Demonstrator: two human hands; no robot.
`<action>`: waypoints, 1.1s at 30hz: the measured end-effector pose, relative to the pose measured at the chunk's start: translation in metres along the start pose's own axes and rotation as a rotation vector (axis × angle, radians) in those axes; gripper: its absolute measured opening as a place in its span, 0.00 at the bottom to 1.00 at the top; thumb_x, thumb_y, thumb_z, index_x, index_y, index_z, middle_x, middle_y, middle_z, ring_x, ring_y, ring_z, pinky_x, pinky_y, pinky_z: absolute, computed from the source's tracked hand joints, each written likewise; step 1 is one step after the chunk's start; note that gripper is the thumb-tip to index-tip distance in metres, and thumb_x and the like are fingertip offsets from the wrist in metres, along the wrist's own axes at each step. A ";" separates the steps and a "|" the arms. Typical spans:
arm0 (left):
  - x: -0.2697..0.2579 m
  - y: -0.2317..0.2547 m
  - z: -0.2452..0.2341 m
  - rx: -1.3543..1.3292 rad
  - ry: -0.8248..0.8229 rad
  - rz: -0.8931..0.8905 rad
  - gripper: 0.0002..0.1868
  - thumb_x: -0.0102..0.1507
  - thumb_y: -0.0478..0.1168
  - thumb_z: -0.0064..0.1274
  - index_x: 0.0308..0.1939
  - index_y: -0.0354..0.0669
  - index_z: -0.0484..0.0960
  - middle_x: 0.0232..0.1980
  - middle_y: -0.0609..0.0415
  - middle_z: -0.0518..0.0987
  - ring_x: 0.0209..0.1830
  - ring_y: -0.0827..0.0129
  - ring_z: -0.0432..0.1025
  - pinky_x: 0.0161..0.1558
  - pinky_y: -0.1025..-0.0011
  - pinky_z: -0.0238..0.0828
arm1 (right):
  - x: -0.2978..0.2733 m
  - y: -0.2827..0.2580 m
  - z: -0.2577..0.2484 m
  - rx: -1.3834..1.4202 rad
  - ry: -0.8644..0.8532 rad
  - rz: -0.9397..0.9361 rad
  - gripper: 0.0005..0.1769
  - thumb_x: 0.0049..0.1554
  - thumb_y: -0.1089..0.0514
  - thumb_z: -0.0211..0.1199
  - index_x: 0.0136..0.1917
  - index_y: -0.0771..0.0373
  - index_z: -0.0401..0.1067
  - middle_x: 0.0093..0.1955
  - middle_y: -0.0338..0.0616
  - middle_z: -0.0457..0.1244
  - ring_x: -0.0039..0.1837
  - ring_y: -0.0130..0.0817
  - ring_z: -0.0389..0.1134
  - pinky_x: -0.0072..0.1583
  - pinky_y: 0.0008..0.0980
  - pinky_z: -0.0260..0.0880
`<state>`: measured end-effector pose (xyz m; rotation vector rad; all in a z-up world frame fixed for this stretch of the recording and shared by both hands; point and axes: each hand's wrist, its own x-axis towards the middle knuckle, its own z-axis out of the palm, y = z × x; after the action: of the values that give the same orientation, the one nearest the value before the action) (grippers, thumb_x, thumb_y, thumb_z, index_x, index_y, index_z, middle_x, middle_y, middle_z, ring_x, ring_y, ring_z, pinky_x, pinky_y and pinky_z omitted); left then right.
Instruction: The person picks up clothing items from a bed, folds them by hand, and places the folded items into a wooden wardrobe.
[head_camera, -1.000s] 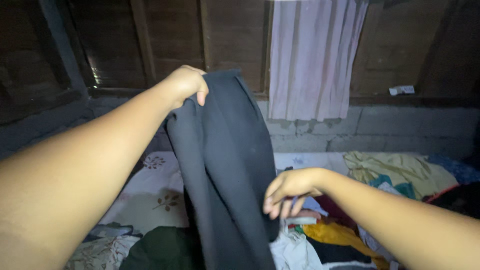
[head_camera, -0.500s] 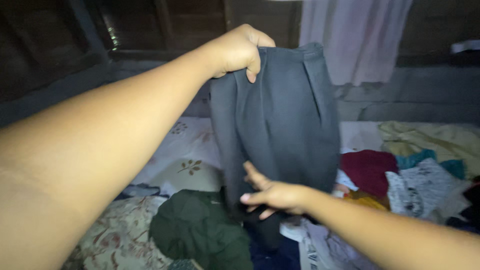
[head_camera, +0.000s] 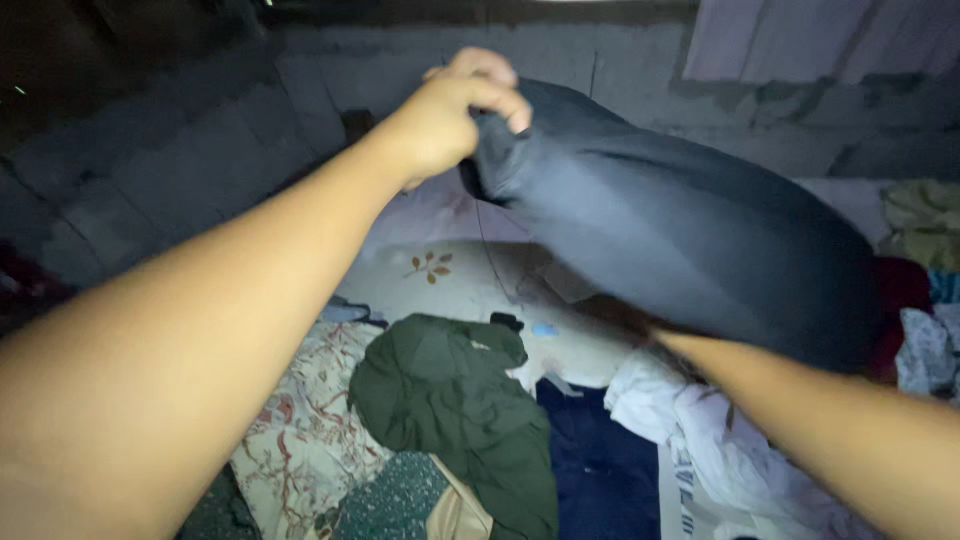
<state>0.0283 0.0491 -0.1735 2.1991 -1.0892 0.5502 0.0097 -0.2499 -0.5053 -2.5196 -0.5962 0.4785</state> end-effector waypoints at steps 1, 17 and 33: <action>-0.019 -0.009 0.009 0.013 0.041 -0.162 0.25 0.45 0.16 0.47 0.36 0.45 0.88 0.59 0.53 0.77 0.65 0.59 0.69 0.69 0.69 0.61 | -0.016 0.000 0.008 -0.022 -0.083 -0.024 0.59 0.55 0.38 0.68 0.83 0.59 0.34 0.84 0.54 0.38 0.84 0.43 0.41 0.79 0.39 0.43; -0.398 -0.078 0.126 0.085 -0.057 -1.061 0.27 0.43 0.19 0.46 0.29 0.54 0.94 0.56 0.46 0.75 0.59 0.51 0.68 0.64 0.57 0.64 | -0.092 0.042 0.040 0.026 -0.412 0.457 0.46 0.51 0.46 0.64 0.79 0.56 0.54 0.69 0.58 0.64 0.67 0.49 0.70 0.66 0.42 0.74; -0.364 0.021 0.139 -0.536 0.456 -1.507 0.69 0.47 0.40 0.72 0.80 0.57 0.36 0.78 0.40 0.55 0.74 0.49 0.60 0.63 0.53 0.72 | -0.044 -0.104 0.073 -0.115 -0.134 -0.127 0.56 0.53 0.40 0.68 0.82 0.53 0.39 0.85 0.59 0.33 0.80 0.63 0.44 0.76 0.47 0.49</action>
<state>-0.1853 0.1466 -0.4851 1.6511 0.6693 0.0099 -0.0925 -0.1626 -0.4990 -2.5515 -0.8516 0.5840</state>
